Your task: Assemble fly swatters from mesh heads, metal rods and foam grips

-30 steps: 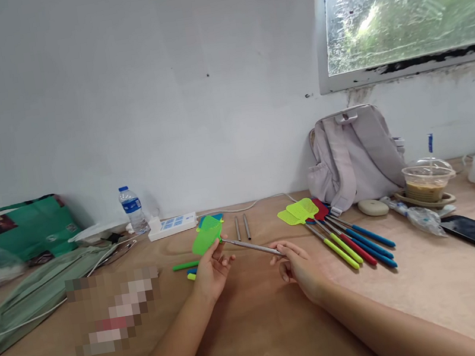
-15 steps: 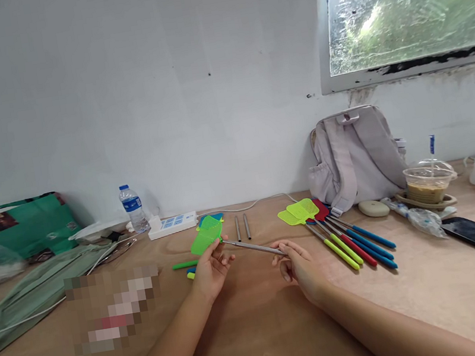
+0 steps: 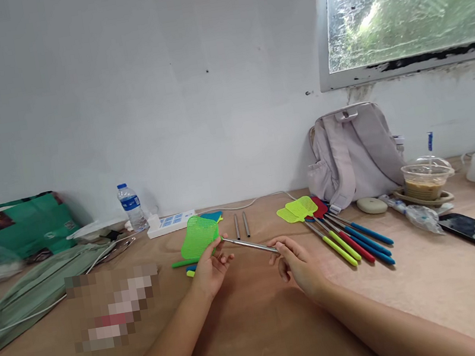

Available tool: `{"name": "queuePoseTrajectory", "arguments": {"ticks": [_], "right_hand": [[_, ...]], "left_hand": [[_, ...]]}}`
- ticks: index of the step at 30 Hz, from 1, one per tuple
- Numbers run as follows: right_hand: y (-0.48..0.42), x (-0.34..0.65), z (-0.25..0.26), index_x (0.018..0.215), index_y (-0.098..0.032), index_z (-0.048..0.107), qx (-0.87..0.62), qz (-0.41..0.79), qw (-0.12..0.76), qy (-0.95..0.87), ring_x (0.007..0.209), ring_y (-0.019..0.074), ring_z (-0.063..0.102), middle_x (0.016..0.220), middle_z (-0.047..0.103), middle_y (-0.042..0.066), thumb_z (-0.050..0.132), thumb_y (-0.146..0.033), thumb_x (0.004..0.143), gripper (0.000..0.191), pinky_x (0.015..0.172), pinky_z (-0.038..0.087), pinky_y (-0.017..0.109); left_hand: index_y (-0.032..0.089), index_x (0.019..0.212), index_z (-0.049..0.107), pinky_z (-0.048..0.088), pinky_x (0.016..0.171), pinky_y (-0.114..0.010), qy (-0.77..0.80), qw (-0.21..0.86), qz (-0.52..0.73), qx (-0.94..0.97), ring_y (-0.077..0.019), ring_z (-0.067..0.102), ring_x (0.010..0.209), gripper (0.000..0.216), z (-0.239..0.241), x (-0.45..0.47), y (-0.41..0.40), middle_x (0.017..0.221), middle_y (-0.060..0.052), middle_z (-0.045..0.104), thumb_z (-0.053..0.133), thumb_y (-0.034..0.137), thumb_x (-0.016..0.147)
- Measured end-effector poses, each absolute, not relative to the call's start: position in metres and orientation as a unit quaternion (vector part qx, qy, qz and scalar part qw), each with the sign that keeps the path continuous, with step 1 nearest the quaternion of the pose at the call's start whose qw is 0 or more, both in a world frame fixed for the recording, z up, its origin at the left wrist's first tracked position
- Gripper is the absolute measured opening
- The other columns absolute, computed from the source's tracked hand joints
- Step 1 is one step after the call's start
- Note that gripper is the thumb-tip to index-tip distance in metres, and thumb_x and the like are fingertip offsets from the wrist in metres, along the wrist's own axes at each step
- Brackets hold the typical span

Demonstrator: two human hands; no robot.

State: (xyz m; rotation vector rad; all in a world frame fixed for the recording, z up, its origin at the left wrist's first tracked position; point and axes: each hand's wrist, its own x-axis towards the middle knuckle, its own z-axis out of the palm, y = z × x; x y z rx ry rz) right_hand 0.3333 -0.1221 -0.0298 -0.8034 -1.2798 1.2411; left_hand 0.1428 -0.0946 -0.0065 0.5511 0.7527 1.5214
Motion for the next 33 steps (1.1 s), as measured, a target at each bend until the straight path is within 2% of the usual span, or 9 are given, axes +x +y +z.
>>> {"name": "queuePoseTrajectory", "arguments": {"ticks": [4, 13, 21, 24, 27, 33], "right_hand": [[-0.123, 0.332, -0.029, 0.09, -0.019, 0.048, -0.336, 0.517, 0.524, -0.587, 0.037, 0.006, 0.04, 0.064, 0.052, -0.003, 0.049, -0.052, 0.076, 0.035, 0.037, 0.031, 0.022], [-0.123, 0.327, -0.04, 0.097, -0.019, 0.043, -0.337, 0.52, 0.407, -0.671, 0.034, 0.0043, 0.041, 0.065, 0.056, -0.003, 0.045, -0.054, 0.077, 0.04, 0.035, 0.029, 0.018], [-0.141, 0.325, -0.036, 0.098, -0.018, 0.049, -0.292, 0.523, 0.288, -0.747, 0.042, 0.0075, 0.043, 0.051, 0.052, -0.005, 0.045, -0.043, 0.081, 0.031, 0.041, 0.032, 0.019], [-0.144, 0.322, -0.037, 0.093, -0.019, 0.049, -0.296, 0.52, 0.279, -0.751, 0.038, 0.008, 0.044, 0.045, 0.045, -0.008, 0.046, -0.043, 0.08, 0.028, 0.038, 0.03, 0.018], [-0.141, 0.321, -0.041, 0.081, -0.019, 0.048, -0.34, 0.494, 0.289, -0.747, 0.029, 0.0069, 0.037, 0.038, 0.038, -0.011, 0.045, -0.046, 0.08, 0.027, 0.031, 0.022, 0.017], [-0.136, 0.323, -0.049, 0.071, -0.021, 0.042, -0.363, 0.473, 0.302, -0.744, 0.026, 0.0059, 0.033, 0.037, 0.035, -0.011, 0.039, -0.048, 0.082, 0.029, 0.029, 0.018, 0.016]], "left_hand": [[0.017, 0.072, 0.054, 0.047, 0.051, -0.026, 0.33, 0.635, 0.66, 0.228, -0.0028, 0.036, 0.035, 0.006, -0.006, 0.14, -0.093, 0.079, 0.001, 0.066, 0.058, 0.013, 0.069], [0.017, 0.074, 0.056, 0.042, 0.046, -0.022, 0.356, 0.628, 0.654, 0.226, -0.0041, 0.043, 0.039, 0.007, 0.0, 0.13, -0.088, 0.067, 0.002, 0.061, 0.061, 0.017, 0.07], [0.012, 0.069, 0.059, 0.039, 0.043, -0.02, 0.372, 0.66, 0.577, 0.305, -0.0041, 0.043, 0.04, 0.005, -0.006, 0.128, -0.086, 0.056, 0.003, 0.05, 0.064, 0.014, 0.067], [0.013, 0.068, 0.058, 0.034, 0.04, -0.019, 0.375, 0.682, 0.535, 0.329, -0.0049, 0.045, 0.041, 0.006, -0.008, 0.127, -0.088, 0.055, 0.003, 0.049, 0.064, 0.014, 0.067], [0.013, 0.07, 0.059, 0.034, 0.04, -0.019, 0.382, 0.691, 0.514, 0.335, -0.0053, 0.046, 0.042, 0.006, -0.008, 0.127, -0.09, 0.056, 0.003, 0.049, 0.064, 0.014, 0.066], [0.015, 0.075, 0.058, 0.033, 0.04, -0.019, 0.374, 0.708, 0.493, 0.34, -0.0057, 0.046, 0.041, 0.012, -0.011, 0.133, -0.094, 0.055, 0.005, 0.048, 0.065, 0.021, 0.067]]}}
